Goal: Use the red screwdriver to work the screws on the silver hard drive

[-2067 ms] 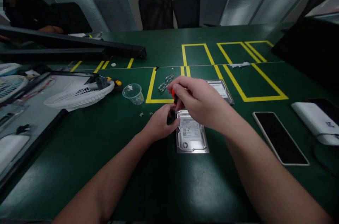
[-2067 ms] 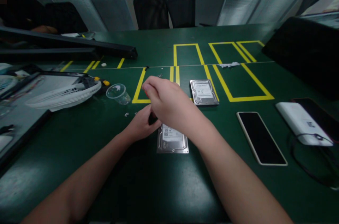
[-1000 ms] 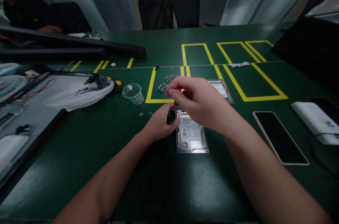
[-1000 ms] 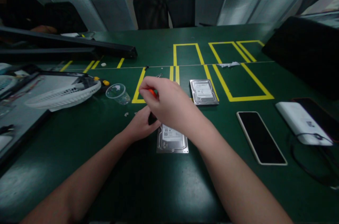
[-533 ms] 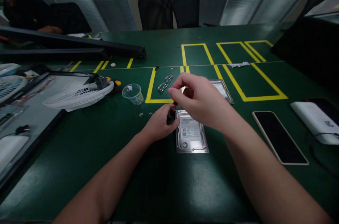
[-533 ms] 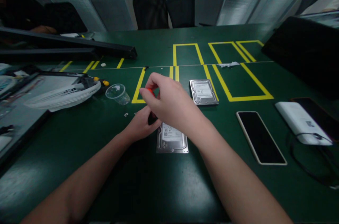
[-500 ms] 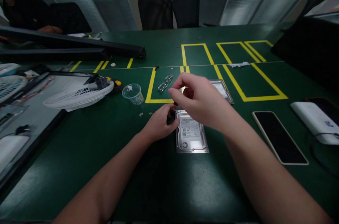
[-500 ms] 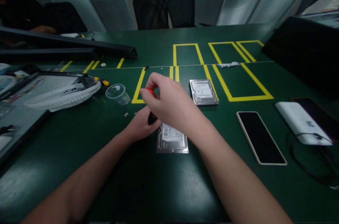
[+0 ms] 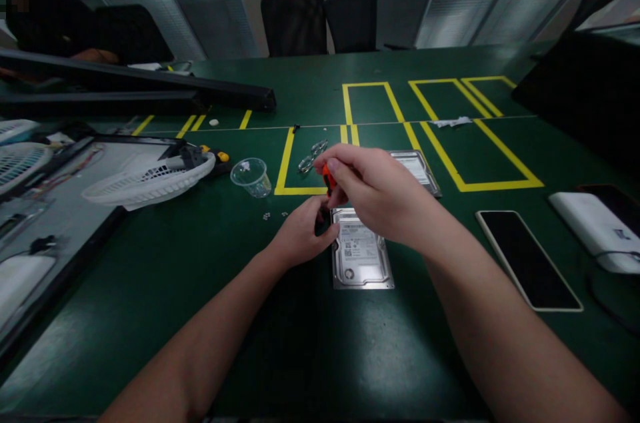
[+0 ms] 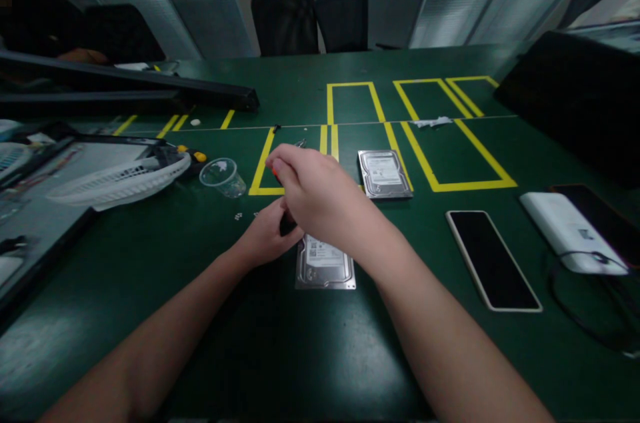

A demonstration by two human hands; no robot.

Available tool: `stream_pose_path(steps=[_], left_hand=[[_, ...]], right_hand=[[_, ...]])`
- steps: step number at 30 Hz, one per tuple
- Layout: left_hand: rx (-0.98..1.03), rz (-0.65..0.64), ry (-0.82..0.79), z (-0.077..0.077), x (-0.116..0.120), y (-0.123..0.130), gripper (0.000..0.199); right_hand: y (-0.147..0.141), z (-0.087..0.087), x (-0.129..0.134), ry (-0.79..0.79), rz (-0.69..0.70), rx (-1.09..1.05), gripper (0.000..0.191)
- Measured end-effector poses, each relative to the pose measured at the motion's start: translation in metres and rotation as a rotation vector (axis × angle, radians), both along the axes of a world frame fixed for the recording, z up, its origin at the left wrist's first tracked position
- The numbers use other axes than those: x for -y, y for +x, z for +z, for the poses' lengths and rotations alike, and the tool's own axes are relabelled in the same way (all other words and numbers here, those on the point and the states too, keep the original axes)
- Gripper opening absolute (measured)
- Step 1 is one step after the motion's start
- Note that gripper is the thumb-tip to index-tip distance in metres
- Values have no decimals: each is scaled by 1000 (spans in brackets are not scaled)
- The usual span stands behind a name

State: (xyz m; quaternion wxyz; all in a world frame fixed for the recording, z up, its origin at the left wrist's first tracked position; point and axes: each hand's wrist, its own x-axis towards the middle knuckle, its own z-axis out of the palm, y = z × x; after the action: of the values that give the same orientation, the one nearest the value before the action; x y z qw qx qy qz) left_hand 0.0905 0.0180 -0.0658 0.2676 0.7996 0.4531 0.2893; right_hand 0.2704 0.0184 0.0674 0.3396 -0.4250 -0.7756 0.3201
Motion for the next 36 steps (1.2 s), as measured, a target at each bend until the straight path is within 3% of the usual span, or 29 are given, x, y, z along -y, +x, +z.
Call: stream_pose_path(steps=[10,17,27,31,36], left_hand=[[-14,-25,-15,0,-1,-2,28],[3,-15,-1,0,-2,-1,23],[4,-15,-33,2,0,-1,24],[-17,-23,-10,0,-2,-1,24],[-6,-16,2,-1,-2,-1,28]], right_hand=[[1,-2,4,51,6,0,9],[1,0,3,11,82,-3,26],[0,-2,3,46,-41,9,19],[1,-2,4,36,28,-7,12],[1,0,3,25,76,5,27]])
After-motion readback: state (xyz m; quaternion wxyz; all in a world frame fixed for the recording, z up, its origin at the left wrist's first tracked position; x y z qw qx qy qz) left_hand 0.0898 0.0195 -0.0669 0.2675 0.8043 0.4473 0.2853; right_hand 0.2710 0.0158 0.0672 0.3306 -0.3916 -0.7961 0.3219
